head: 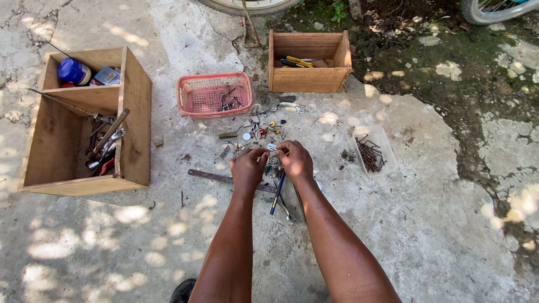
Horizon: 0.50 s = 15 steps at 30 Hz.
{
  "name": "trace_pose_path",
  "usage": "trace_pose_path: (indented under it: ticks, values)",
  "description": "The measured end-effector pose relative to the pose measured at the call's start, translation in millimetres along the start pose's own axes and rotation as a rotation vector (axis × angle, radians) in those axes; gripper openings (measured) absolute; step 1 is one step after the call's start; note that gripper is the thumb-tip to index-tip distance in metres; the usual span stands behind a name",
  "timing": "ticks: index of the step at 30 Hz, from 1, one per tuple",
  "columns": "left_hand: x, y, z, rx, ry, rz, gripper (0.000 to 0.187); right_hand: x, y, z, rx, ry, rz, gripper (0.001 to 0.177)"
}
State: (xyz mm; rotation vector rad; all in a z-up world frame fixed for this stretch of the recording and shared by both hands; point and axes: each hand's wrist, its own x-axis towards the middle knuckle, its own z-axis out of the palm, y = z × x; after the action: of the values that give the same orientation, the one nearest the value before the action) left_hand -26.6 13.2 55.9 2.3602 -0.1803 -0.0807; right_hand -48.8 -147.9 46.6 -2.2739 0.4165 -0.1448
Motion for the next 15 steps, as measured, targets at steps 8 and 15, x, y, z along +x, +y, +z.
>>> trace_pose_path:
  ticks: [8, 15]
  values:
    - [-10, 16, -8, -0.102, 0.182, 0.086, 0.018, -15, -33, -30, 0.111, 0.053, 0.032, 0.018]
    - [-13, 29, -22, -0.161, 0.289, 0.093, 0.016, -16, -39, -37, 0.156, 0.137, -0.120, 0.017]
